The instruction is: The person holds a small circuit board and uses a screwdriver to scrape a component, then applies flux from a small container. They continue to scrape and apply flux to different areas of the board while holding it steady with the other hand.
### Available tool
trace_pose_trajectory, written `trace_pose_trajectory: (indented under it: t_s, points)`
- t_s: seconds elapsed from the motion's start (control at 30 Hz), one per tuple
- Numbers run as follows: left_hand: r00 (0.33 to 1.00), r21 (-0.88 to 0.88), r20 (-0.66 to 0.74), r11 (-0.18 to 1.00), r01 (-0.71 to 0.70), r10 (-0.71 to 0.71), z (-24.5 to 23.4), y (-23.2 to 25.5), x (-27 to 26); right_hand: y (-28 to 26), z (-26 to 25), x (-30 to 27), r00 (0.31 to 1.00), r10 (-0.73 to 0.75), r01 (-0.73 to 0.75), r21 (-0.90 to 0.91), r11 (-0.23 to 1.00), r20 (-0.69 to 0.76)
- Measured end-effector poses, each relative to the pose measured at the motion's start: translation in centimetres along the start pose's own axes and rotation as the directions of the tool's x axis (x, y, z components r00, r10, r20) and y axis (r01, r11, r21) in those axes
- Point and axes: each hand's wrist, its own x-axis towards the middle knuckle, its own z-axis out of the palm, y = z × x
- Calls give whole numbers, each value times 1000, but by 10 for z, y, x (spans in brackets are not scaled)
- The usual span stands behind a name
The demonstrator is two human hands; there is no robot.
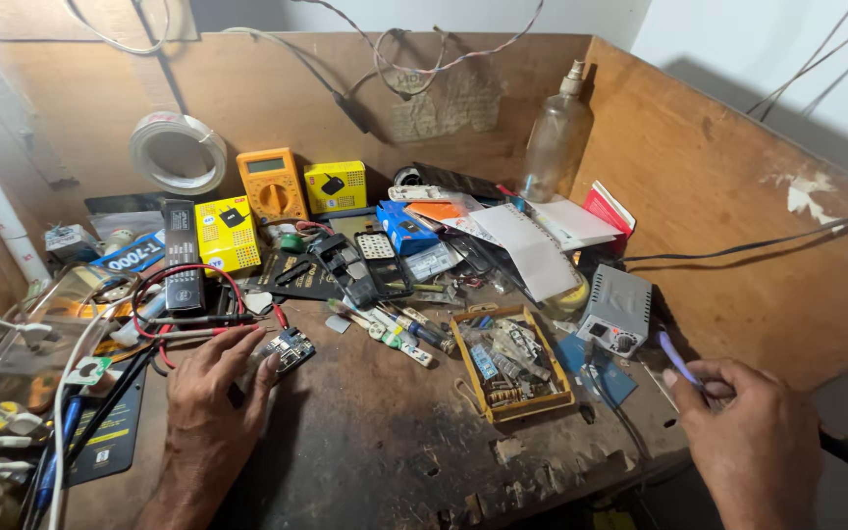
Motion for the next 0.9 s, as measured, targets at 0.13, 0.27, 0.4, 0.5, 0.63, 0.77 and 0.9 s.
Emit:
trace_pose_trajectory:
  t_s: [0.13, 0.27, 0.4, 0.5, 0.63, 0.77, 0.9]
  points:
    - [1000, -28, -11, 1000, 11, -11, -1, -1, 0, 7, 8, 0, 997, 77, -77, -16, 997, 1]
    - [1000, -33, -7, 999, 19, -19, 0, 0, 0, 24, 20, 6, 995, 64, -62, 28, 998, -77]
    - [999, -52, -14, 998, 33, -33, -1, -1, -1, 37, 19, 4, 975, -25, 38, 53, 998, -223]
    - [999, -82, -32, 996, 34, -37, -3, 3, 2, 39, 10, 2, 951, -48, 112, 196, 974, -305]
    - [992, -230, -86, 971, 72, -94, -5, 38, 7, 22, -7, -2, 955, 80, 128, 642, 756, -285]
    - [899, -579, 243, 689, 436, -365, 13, 119, 8, -16, -3, -26, 870, -219, 464, 585, 665, -441]
    - [644, -670, 684, 53, 741, -343, 31, 192, 20, -65, 19, -63, 615, -614, 789, 374, 488, -495]
